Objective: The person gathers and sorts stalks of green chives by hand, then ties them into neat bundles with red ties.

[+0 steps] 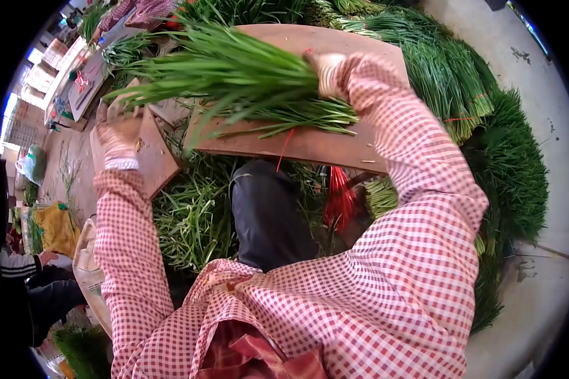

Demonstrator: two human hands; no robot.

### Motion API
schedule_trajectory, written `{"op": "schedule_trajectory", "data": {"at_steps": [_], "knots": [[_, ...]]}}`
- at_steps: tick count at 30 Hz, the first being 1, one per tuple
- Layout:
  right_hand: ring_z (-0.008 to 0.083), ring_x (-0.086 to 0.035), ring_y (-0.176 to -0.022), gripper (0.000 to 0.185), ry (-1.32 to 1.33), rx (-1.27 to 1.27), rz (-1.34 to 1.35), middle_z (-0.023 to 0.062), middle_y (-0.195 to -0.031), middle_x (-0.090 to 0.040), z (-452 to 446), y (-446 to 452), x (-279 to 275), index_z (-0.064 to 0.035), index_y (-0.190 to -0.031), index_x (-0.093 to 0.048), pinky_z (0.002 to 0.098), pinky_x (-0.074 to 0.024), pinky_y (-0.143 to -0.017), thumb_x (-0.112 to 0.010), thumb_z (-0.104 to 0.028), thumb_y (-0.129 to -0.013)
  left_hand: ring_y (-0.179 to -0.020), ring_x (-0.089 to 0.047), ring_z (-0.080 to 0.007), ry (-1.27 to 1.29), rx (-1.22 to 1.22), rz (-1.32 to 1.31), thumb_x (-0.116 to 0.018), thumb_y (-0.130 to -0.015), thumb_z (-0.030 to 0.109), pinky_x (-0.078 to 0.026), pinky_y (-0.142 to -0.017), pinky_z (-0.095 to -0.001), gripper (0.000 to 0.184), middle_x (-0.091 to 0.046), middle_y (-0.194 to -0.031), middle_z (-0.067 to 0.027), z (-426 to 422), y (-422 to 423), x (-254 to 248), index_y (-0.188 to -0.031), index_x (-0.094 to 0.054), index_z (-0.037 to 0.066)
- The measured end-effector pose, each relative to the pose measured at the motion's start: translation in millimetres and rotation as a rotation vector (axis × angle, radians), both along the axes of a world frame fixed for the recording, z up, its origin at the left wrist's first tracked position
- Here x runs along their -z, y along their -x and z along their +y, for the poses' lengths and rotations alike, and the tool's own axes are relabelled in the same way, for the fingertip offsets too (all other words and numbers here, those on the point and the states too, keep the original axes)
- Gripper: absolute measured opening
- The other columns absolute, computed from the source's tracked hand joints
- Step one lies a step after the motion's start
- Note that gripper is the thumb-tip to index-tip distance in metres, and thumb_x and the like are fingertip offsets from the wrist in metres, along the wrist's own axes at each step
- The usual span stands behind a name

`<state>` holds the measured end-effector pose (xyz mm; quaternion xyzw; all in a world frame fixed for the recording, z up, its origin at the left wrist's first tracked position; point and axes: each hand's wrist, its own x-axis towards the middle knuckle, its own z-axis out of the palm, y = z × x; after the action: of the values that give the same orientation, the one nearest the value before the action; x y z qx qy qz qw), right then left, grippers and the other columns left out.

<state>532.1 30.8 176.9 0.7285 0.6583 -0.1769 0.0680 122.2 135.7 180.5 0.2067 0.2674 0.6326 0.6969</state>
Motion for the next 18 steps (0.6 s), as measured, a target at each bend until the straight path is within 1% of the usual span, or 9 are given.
{"op": "schedule_trajectory", "data": {"at_steps": [1,2,4,6,8,9,11,15,18], "knots": [[0.0343,-0.061,-0.099,0.075,0.086,0.001,-0.103,0.0224,-0.102,-0.063,-1,-3,28,-0.0045,-0.134,-0.036,0.0389,-0.0509,-0.081,-0.067,-0.010,-0.066,-0.112,-0.051,-0.0338,0.038,-0.194,0.202,-0.063,-0.085,0.032,-0.042,-0.098,-0.0436,0.045,-0.048,-0.130,-0.0101,10,10,6,-0.122,-0.051,0.010],[0.0353,-0.060,-0.101,0.075,0.058,0.100,-0.101,0.0242,-0.105,-0.062,-13,14,27,-0.0045,-0.135,-0.034,0.0401,-0.0499,-0.085,-0.066,-0.008,-0.067,-0.112,-0.051,-0.0338,0.034,-0.192,0.214,-0.063,-0.085,0.032,-0.042,-0.098,-0.0436,0.045,-0.048,-0.130,-0.0101,10,8,8,-0.122,-0.051,0.010],[0.0359,-0.058,-0.105,0.074,-0.068,0.103,-0.043,0.0256,-0.111,-0.058,-24,16,34,-0.0042,-0.137,-0.031,0.0402,-0.0488,-0.088,-0.063,-0.004,-0.069,-0.115,-0.050,-0.0298,-0.384,-0.422,0.862,-0.055,-0.090,0.027,-0.043,-0.098,-0.0419,0.041,-0.048,-0.130,-0.0080,-1,-2,15,-0.126,-0.047,0.010],[0.0378,-0.054,-0.111,0.077,-0.076,0.148,-0.068,0.0256,-0.125,-0.049,-39,25,26,-0.0107,-0.141,-0.026,0.0434,-0.0459,-0.093,-0.059,-0.003,-0.072,-0.112,-0.051,-0.0253,-0.371,0.198,0.153,-0.062,-0.085,0.015,-0.045,-0.096,-0.0392,0.046,-0.050,-0.126,-0.0060,-22,-51,37,-0.128,-0.046,0.008],[0.0380,-0.049,-0.118,0.078,-0.081,0.180,-0.135,0.0250,-0.131,-0.044,-43,31,30,-0.0132,-0.143,-0.023,0.0434,-0.0426,-0.098,-0.059,-0.006,-0.074,-0.122,-0.042,-0.0364,-1.112,0.111,1.177,-0.078,-0.068,0.031,-0.029,-0.109,-0.0425,0.081,-0.045,-0.134,-0.0112,-83,-132,26,-0.136,-0.039,0.009],[0.0381,-0.043,-0.124,0.079,-0.031,0.189,-0.120,0.0244,-0.136,-0.039,-42,32,29,-0.0135,-0.144,-0.022,0.0418,-0.0399,-0.102,-0.060,-0.009,-0.075,-0.129,-0.036,-0.0323,-1.395,0.182,1.275,-0.084,-0.054,0.016,-0.029,-0.108,-0.0421,0.096,-0.042,-0.135,-0.0142,-95,-162,22,-0.138,-0.037,0.009],[0.0367,-0.042,-0.126,0.078,0.010,0.171,-0.116,0.0239,-0.137,-0.038,-41,28,28,-0.0132,-0.144,-0.023,0.0410,-0.0386,-0.103,-0.060,-0.012,-0.076,-0.132,-0.028,-0.0382,-1.624,0.317,1.655,-0.085,-0.050,0.032,-0.021,-0.107,-0.0571,0.107,-0.034,-0.140,-0.0130,-103,-207,42,-0.141,-0.031,0.021],[0.0354,-0.042,-0.125,0.085,-0.021,0.190,-0.070,0.0234,-0.136,-0.040,-40,24,30,-0.0080,-0.140,-0.029,0.0399,-0.0392,-0.103,-0.073,-0.018,-0.067,-0.134,-0.028,-0.0356,-1.610,0.455,1.929,-0.084,-0.052,0.035,-0.021,-0.107,-0.0573,0.111,-0.032,-0.142,-0.0124,-76,-247,48,-0.144,-0.023,0.023],[0.0367,-0.046,-0.121,0.089,-0.073,0.144,-0.026,0.0247,-0.131,-0.044,-35,7,35,-0.0024,-0.135,-0.032,0.0408,-0.0409,-0.100,-0.077,-0.016,-0.059,-0.135,-0.027,-0.0321,-1.494,0.537,1.998,-0.083,-0.053,0.037,-0.021,-0.108,-0.0550,0.111,-0.033,-0.143,-0.0135,-60,-255,53,-0.144,-0.021,0.017]]}}
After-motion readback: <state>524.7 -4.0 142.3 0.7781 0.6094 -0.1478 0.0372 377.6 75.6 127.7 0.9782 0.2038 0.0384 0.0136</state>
